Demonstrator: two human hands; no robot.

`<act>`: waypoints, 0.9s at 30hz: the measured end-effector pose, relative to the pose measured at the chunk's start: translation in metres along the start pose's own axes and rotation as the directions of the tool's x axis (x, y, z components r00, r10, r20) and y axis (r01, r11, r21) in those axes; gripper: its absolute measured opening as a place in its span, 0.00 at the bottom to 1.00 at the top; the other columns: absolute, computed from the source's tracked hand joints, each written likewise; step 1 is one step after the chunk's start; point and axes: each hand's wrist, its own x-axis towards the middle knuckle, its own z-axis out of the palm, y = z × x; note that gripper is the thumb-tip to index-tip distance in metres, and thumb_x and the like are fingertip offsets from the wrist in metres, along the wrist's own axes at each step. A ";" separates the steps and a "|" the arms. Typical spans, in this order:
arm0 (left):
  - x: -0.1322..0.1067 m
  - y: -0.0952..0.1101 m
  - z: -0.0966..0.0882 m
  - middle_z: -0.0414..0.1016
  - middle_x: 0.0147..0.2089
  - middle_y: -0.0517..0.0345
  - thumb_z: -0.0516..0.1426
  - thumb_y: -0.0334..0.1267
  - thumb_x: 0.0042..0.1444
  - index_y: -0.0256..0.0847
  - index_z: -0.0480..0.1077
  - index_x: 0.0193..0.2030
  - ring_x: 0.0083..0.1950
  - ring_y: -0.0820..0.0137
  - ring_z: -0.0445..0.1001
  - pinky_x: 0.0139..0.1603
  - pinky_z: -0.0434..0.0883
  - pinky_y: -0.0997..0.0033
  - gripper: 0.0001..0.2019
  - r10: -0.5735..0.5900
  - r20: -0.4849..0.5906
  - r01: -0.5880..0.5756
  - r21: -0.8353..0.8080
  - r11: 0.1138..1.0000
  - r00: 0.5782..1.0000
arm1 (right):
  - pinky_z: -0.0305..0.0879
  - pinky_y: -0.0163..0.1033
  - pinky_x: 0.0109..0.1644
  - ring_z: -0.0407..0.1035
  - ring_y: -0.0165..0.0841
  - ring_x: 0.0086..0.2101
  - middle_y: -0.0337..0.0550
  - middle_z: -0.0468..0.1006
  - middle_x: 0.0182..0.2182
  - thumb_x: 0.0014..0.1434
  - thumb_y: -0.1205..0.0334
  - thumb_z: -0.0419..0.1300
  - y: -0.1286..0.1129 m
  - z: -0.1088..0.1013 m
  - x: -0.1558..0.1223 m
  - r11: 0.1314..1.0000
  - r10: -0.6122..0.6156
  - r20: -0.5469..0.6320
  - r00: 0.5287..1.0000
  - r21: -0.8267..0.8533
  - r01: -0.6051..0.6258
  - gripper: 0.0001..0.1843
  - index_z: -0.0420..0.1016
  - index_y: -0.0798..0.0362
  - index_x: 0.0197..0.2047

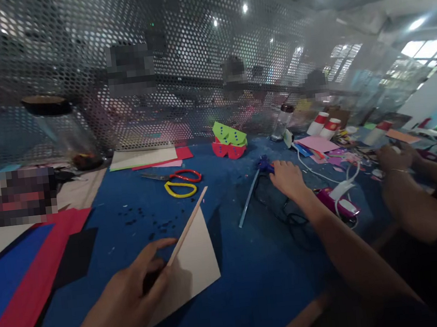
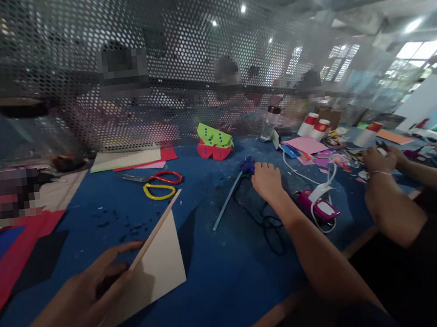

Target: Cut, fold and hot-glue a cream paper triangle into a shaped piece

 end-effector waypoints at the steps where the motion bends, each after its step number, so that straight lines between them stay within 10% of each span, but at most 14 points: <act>1: 0.000 -0.001 0.001 0.86 0.35 0.60 0.52 0.55 0.67 0.47 0.72 0.62 0.35 0.61 0.83 0.32 0.73 0.70 0.23 0.001 -0.011 -0.001 0.022 1.000 1.000 | 0.68 0.52 0.59 0.72 0.53 0.58 0.66 0.79 0.56 0.72 0.60 0.55 0.000 0.003 0.002 1.000 0.006 0.001 1.000 0.000 -0.006 0.21 0.70 0.62 0.63; 13: 0.002 0.005 -0.006 0.84 0.37 0.59 0.52 0.51 0.69 0.46 0.76 0.53 0.35 0.66 0.82 0.31 0.70 0.72 0.17 0.025 0.060 -0.029 0.072 0.997 0.998 | 0.69 0.52 0.59 0.74 0.54 0.57 0.72 0.72 0.60 0.71 0.64 0.49 0.016 0.010 0.004 0.985 0.075 -0.107 0.991 0.161 -0.057 0.28 0.61 0.66 0.70; 22: 0.007 0.001 -0.005 0.84 0.43 0.57 0.53 0.46 0.68 0.48 0.80 0.51 0.38 0.66 0.81 0.37 0.73 0.72 0.15 0.180 0.019 -0.181 0.175 0.968 0.983 | 0.73 0.50 0.52 0.77 0.46 0.42 0.52 0.82 0.43 0.67 0.42 0.57 0.013 -0.014 -0.003 0.788 0.135 -0.141 0.981 0.616 -0.020 0.28 0.77 0.54 0.59; 27: 0.009 0.001 -0.004 0.84 0.41 0.57 0.53 0.46 0.69 0.47 0.80 0.49 0.36 0.67 0.80 0.38 0.74 0.72 0.15 0.193 -0.005 -0.189 0.190 0.963 0.981 | 0.72 0.46 0.44 0.72 0.37 0.29 0.41 0.78 0.30 0.65 0.40 0.63 -0.033 -0.048 -0.040 0.447 -0.125 -0.048 0.991 0.889 0.100 0.29 0.80 0.56 0.57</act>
